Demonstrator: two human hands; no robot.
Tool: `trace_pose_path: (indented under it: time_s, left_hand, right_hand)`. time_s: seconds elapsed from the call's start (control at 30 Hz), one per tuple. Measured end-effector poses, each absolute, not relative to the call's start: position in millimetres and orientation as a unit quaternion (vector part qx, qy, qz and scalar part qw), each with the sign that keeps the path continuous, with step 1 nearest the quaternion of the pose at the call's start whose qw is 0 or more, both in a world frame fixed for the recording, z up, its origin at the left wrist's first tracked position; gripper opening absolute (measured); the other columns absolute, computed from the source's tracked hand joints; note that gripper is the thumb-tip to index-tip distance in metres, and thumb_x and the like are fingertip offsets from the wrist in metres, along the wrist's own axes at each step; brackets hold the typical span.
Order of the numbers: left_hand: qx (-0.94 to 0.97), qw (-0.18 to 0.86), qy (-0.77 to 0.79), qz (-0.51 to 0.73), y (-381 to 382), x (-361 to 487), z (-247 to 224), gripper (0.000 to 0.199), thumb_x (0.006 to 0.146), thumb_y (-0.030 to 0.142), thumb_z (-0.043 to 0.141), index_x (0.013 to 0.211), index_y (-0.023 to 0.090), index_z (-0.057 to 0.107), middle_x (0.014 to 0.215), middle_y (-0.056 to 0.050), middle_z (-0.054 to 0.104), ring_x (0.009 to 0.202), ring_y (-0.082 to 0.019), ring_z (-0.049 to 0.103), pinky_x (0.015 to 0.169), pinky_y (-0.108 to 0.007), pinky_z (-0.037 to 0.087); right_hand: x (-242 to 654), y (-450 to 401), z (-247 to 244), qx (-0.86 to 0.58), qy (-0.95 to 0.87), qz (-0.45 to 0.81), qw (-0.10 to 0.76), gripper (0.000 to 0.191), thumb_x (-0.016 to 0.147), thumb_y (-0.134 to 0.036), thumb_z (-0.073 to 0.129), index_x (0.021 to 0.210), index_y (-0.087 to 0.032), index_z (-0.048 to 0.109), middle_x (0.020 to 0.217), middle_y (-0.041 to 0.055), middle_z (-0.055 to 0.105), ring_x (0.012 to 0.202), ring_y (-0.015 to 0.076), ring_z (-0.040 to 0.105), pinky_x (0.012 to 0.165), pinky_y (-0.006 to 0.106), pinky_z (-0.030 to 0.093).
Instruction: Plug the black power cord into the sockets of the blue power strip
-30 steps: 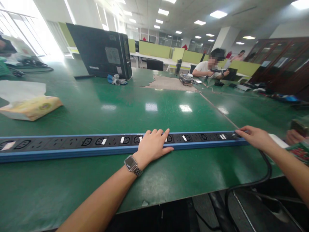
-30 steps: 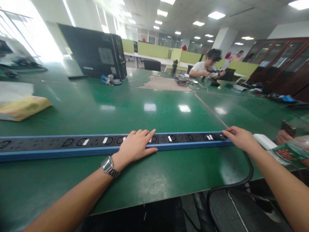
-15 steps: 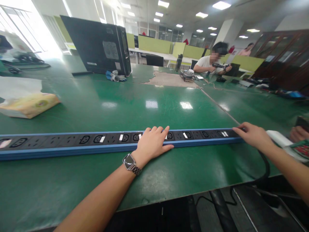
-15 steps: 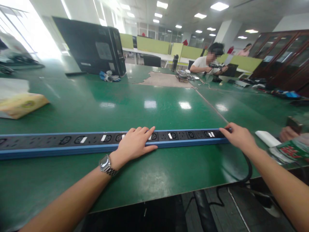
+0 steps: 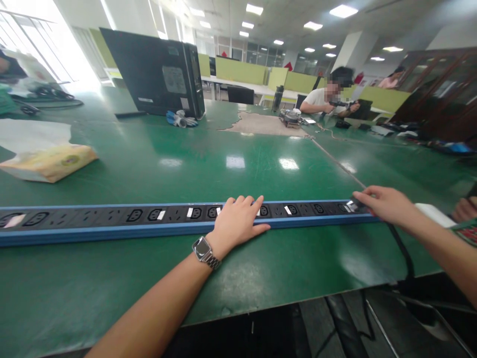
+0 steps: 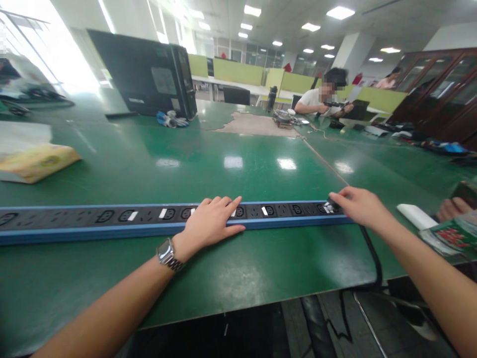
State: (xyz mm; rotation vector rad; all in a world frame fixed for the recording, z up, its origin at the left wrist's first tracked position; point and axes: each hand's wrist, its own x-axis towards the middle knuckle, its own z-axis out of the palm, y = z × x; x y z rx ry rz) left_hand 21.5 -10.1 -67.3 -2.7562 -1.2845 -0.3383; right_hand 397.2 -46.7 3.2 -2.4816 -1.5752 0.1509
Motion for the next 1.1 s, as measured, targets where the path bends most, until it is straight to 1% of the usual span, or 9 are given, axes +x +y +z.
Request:
trace_pose_path:
  time_s: [0.07, 0.23, 0.33, 0.43, 0.57, 0.83, 0.9, 1.0, 1.1]
  left_hand:
    - [-0.900, 0.040, -0.419, -0.111, -10, 21, -68, 0.073, 0.087, 0.066, 0.045, 0.142, 0.020, 0.038, 0.120, -0.011, 0.060, 0.107, -0.028, 0.054, 0.087, -0.041, 0.039]
    - [-0.900, 0.038, -0.420, -0.107, -9, 21, -68, 0.073, 0.086, 0.067, 0.044, 0.143, 0.020, 0.038, 0.119, -0.011, 0.060, 0.107, -0.029, 0.054, 0.088, -0.041, 0.038]
    - [-0.901, 0.039, -0.419, -0.108, -9, 22, -68, 0.073, 0.086, 0.066, 0.045, 0.142, 0.020, 0.038, 0.119, -0.011, 0.060, 0.106, -0.029, 0.054, 0.088, -0.041, 0.039]
    - [-0.900, 0.041, -0.420, -0.111, -10, 22, -68, 0.073, 0.086, 0.066, 0.045, 0.142, 0.019, 0.038, 0.119, -0.011, 0.061, 0.106, -0.029, 0.054, 0.087, -0.041, 0.039]
    - [-0.900, 0.038, -0.420, -0.112, -11, 22, -68, 0.072, 0.086, 0.065, 0.046, 0.142, 0.019, 0.039, 0.119, -0.011, 0.061, 0.107, -0.028, 0.054, 0.088, -0.040, 0.039]
    - [-0.897, 0.037, -0.426, -0.114, -10, 21, -67, 0.072, 0.085, 0.065, 0.047, 0.141, 0.020, 0.040, 0.120, -0.011, 0.061, 0.107, -0.028, 0.055, 0.089, -0.041, 0.039]
    - [-0.896, 0.036, -0.427, -0.117, -11, 21, -66, 0.071, 0.085, 0.065, 0.048, 0.141, 0.020, 0.041, 0.119, -0.012, 0.061, 0.107, -0.028, 0.055, 0.088, -0.041, 0.040]
    - [-0.899, 0.034, -0.420, -0.120, -11, 21, -66, 0.071, 0.084, 0.064, 0.050, 0.139, 0.019, 0.043, 0.118, -0.012, 0.062, 0.105, -0.029, 0.056, 0.087, -0.041, 0.040]
    - [-0.899, 0.036, -0.420, -0.123, -11, 21, -66, 0.072, 0.085, 0.064, 0.049, 0.140, 0.018, 0.042, 0.117, -0.012, 0.062, 0.105, -0.029, 0.056, 0.086, -0.042, 0.040]
  right_hand:
    - [380, -42, -5, -0.813, -0.568, 0.099, 0.079, 0.041, 0.084, -0.056, 0.045, 0.081, -0.019, 0.064, 0.061, 0.0052, 0.063, 0.061, 0.0201, 0.058, 0.060, 0.029, 0.039]
    - [369, -24, -23, -0.793, -0.609, 0.006, 0.022, 0.043, 0.085, -0.053, 0.042, 0.079, -0.018, 0.065, 0.081, 0.0099, 0.069, 0.080, 0.0241, 0.062, 0.070, 0.032, 0.042]
    - [359, -24, -26, -0.792, -0.609, -0.007, -0.029, 0.047, 0.088, -0.056, 0.035, 0.084, -0.018, 0.064, 0.083, 0.0120, 0.069, 0.082, 0.0267, 0.064, 0.070, 0.034, 0.043]
    - [340, -35, -30, -0.809, -0.578, -0.077, -0.080, 0.051, 0.091, -0.055, 0.028, 0.097, -0.017, 0.062, 0.082, 0.0161, 0.068, 0.078, 0.0316, 0.065, 0.065, 0.037, 0.043]
    - [330, -45, -34, -0.814, -0.569, -0.085, -0.073, 0.051, 0.094, -0.053, 0.023, 0.104, -0.016, 0.057, 0.079, 0.0157, 0.067, 0.075, 0.0317, 0.066, 0.062, 0.037, 0.043]
    - [344, -25, -11, -0.764, -0.633, -0.033, -0.119, 0.037, 0.088, -0.051, 0.041, 0.082, -0.020, 0.060, 0.084, 0.0105, 0.068, 0.078, 0.0265, 0.064, 0.062, 0.033, 0.040]
    - [342, -26, -3, -0.771, -0.626, -0.047, -0.102, 0.037, 0.088, -0.051, 0.041, 0.080, -0.020, 0.061, 0.082, 0.0103, 0.068, 0.076, 0.0261, 0.064, 0.060, 0.032, 0.038]
    - [330, -31, 13, -0.787, -0.612, -0.074, -0.023, 0.042, 0.088, -0.055, 0.039, 0.080, -0.021, 0.061, 0.075, 0.0086, 0.067, 0.072, 0.0248, 0.062, 0.060, 0.031, 0.037]
    - [302, -34, 28, -0.754, -0.654, -0.022, 0.061, 0.040, 0.088, -0.054, 0.041, 0.075, -0.021, 0.061, 0.074, 0.0050, 0.068, 0.071, 0.0204, 0.061, 0.061, 0.028, 0.038]
